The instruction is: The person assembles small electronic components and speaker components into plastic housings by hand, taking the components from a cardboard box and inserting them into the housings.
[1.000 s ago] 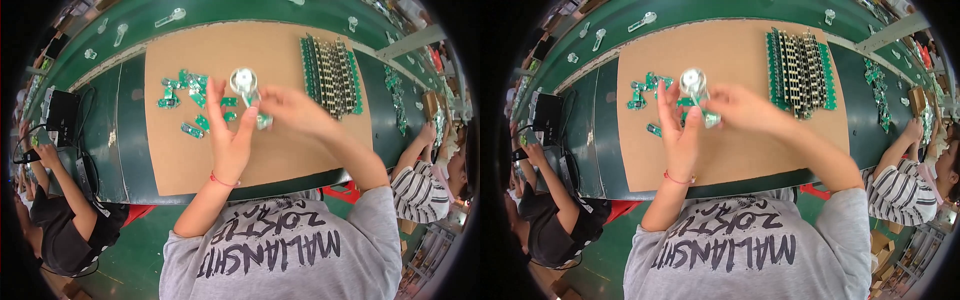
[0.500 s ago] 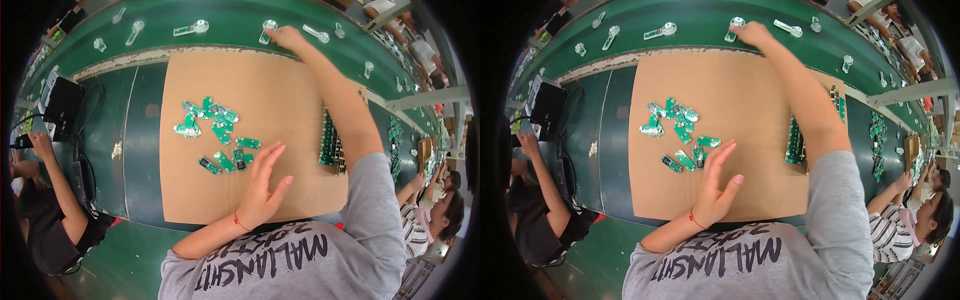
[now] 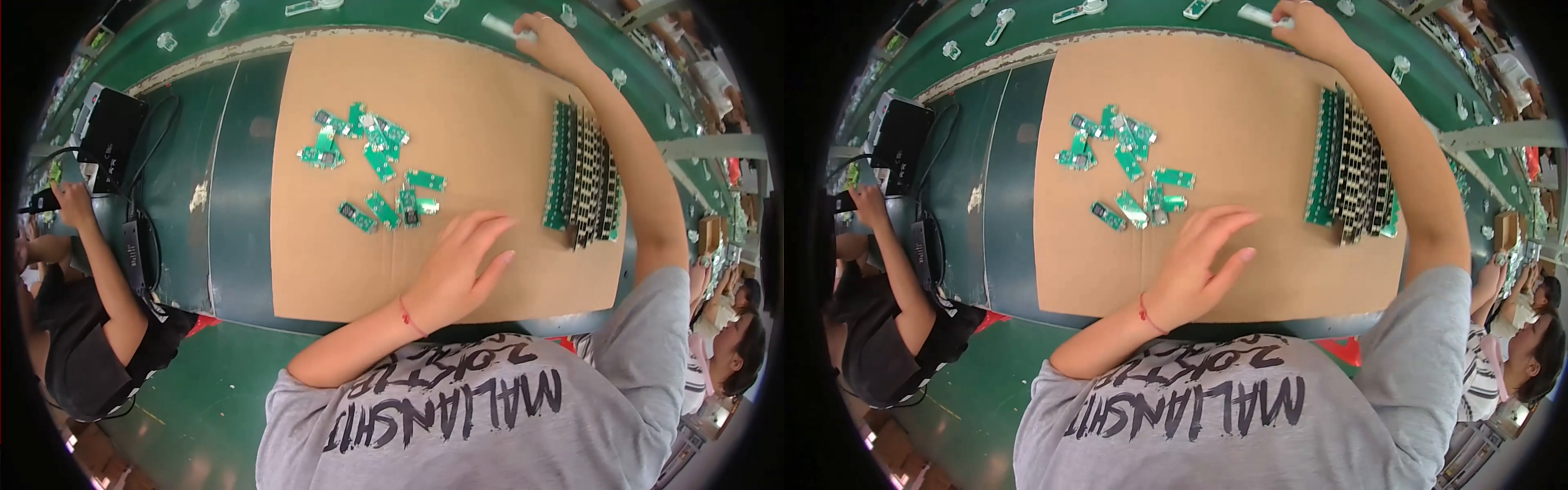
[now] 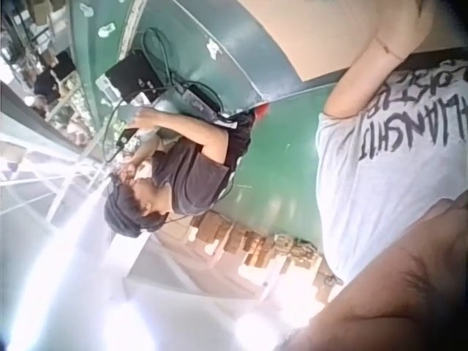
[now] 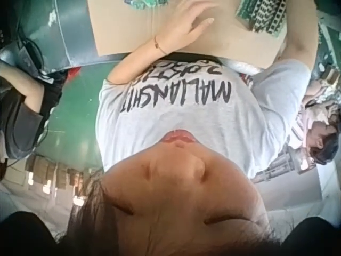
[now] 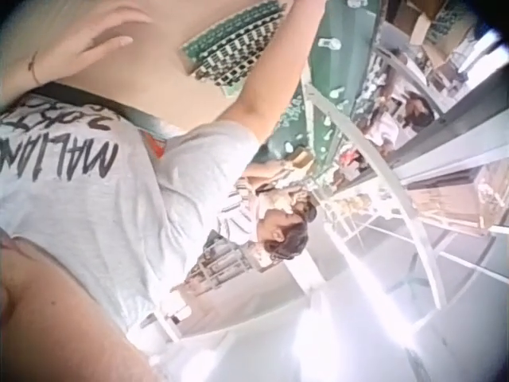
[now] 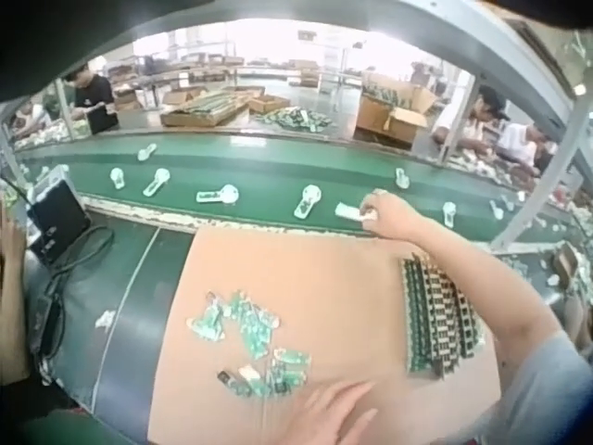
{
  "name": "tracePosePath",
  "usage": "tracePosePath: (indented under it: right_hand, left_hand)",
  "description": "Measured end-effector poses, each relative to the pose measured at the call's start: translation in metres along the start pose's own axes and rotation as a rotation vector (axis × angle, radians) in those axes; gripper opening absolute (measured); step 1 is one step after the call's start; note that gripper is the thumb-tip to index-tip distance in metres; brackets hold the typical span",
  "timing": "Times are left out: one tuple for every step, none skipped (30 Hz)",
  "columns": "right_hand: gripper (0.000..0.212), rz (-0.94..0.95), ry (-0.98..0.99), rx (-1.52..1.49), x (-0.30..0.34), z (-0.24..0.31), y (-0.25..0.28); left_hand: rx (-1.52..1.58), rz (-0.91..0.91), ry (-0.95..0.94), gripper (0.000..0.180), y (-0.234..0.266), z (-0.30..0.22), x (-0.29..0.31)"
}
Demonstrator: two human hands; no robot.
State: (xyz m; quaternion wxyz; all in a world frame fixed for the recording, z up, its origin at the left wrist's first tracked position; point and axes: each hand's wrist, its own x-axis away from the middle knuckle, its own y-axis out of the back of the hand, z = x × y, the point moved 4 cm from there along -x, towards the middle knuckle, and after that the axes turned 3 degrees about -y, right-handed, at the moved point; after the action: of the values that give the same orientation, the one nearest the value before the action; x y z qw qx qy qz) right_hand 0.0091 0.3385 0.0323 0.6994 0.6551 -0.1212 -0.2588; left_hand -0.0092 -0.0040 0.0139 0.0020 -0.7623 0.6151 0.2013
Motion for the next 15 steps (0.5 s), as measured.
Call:
tracePosePath:
  right_hand:
    - [0.024, 0.085, 0.041, -0.064, 0.017, 0.034, 0.01]
    - [0.024, 0.084, 0.107, -0.064, 0.043, 0.061, 0.02]
    - [0.025, 0.084, 0.179, -0.069, 0.07, 0.089, 0.025]
    - [0.024, 0.162, 0.164, -0.052, 0.1, 0.114, 0.032]
    - [0.024, 0.237, 0.146, -0.033, 0.131, 0.135, 0.039]
    - [0.024, 0.274, 0.15, -0.085, 0.159, 0.149, 0.043]
    - [0.025, 0.31, 0.154, -0.135, 0.183, 0.16, 0.044]
    - [0.024, 0.313, 0.112, -0.156, 0.206, 0.165, 0.039]
    - [0.024, 0.311, 0.085, -0.184, 0.223, 0.169, 0.033]
    - [0.024, 0.302, 0.076, -0.185, 0.234, 0.169, 0.025]
    - [0.022, 0.242, 0.1, -0.192, 0.245, 0.169, 0.019]
    - [0.02, 0.182, 0.138, -0.204, 0.252, 0.172, 0.016]
    - [0.021, 0.149, 0.113, -0.247, 0.256, 0.173, 0.014]
    - [0.021, 0.143, 0.107, -0.252, 0.257, 0.176, 0.015]
    - [0.02, 0.076, 0.139, -0.259, 0.257, 0.181, 0.02]
  left_hand:
    - [-0.015, 0.008, 0.008, 0.033, 0.001, 0.0, 0.006]
    - [-0.163, 0.069, -0.021, 0.031, -0.002, 0.0, 0.011]
    - [-0.314, 0.128, -0.043, 0.029, -0.004, 0.001, 0.015]
    - [-0.318, 0.142, -0.044, 0.029, -0.001, 0.003, 0.018]
    - [-0.421, 0.126, -0.043, 0.024, 0.008, 0.005, 0.02]
    - [-0.523, 0.107, -0.047, 0.02, 0.018, 0.006, 0.021]
    - [-0.616, 0.088, -0.013, 0.016, 0.03, 0.006, 0.016]
    - [-0.698, 0.074, 0.019, 0.013, 0.04, 0.011, 0.006]
    - [-0.729, 0.038, -0.013, 0.014, 0.049, 0.01, -0.003]
    - [-0.759, 0.002, -0.043, 0.015, 0.056, 0.01, -0.012]
    - [-0.755, 0.013, -0.055, 0.015, 0.057, 0.016, -0.022]
    - [-0.767, 0.055, -0.107, 0.017, 0.057, 0.021, -0.029]
    - [-0.779, 0.098, -0.16, 0.019, 0.057, 0.024, -0.034]
    - [-0.782, 0.107, -0.164, 0.019, 0.057, 0.031, -0.036]
    - [-0.718, 0.117, -0.093, 0.021, 0.058, 0.039, -0.037]
